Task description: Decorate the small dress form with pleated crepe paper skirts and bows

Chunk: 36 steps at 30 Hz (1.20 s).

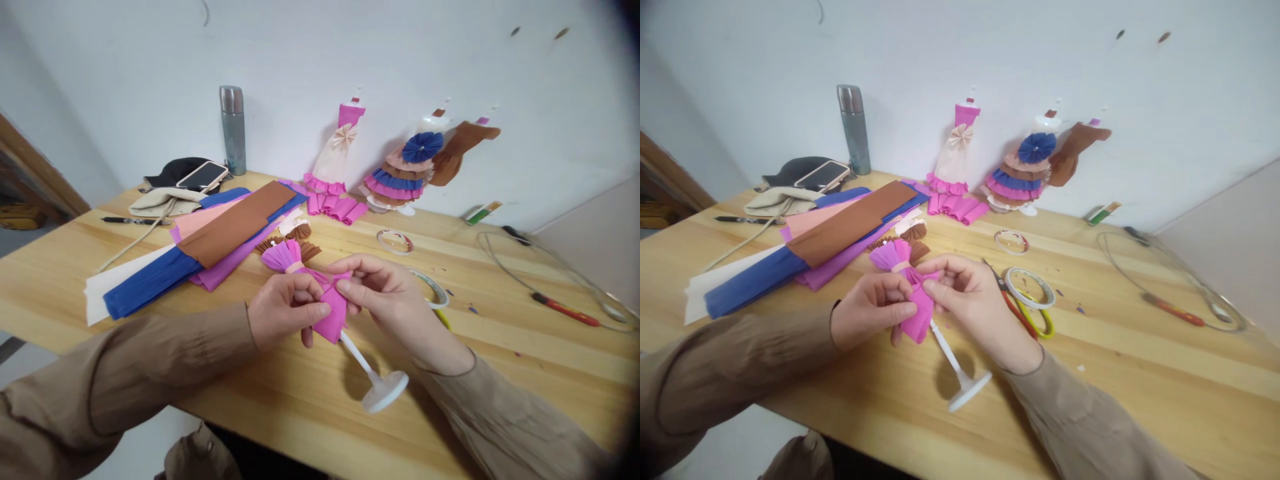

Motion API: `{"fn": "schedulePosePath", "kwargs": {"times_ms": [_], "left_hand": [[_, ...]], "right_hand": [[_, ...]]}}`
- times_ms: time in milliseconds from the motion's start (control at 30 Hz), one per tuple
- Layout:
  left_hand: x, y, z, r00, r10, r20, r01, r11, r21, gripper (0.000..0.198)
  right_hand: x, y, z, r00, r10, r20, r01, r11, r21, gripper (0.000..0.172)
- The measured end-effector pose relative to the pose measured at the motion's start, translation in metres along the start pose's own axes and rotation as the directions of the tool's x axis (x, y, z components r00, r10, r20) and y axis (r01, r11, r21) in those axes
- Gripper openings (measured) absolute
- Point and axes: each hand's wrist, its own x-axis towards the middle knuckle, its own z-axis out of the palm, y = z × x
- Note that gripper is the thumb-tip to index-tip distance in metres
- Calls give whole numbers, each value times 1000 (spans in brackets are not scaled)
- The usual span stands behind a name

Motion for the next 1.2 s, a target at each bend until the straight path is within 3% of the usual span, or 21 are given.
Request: {"fn": "schedulePosePath", "kwargs": {"times_ms": [267,433,533,667,800,1200], "left_hand": [[0,-1,0,996,30,-85,-35,998,-50,38],[2,2,-1,981,70,-180,-81,995,-55,39],[4,4,-2,969,99,-226,-111,993,-40,39],[5,2,-4,964,124,-237,-131,991,-15,36],[5,-1,-3,956,144,-256,-149,989,-2,35],[6,-2,-4,952,90,-294,-145,975,-170,33]], "right_hand": [[4,8,-10,997,-24,-79,30,996,79,31],[4,3,-15,987,59,150,-57,998,-13,47],[1,-4,-6,972,68,227,-29,985,-171,41],[-1,-2,4,987,80,137,-42,964,-262,27],[1,4,2,995,77,66,-57,965,-256,24],[6,-2,-1,975,186,119,-161,968,-190,23]]}}
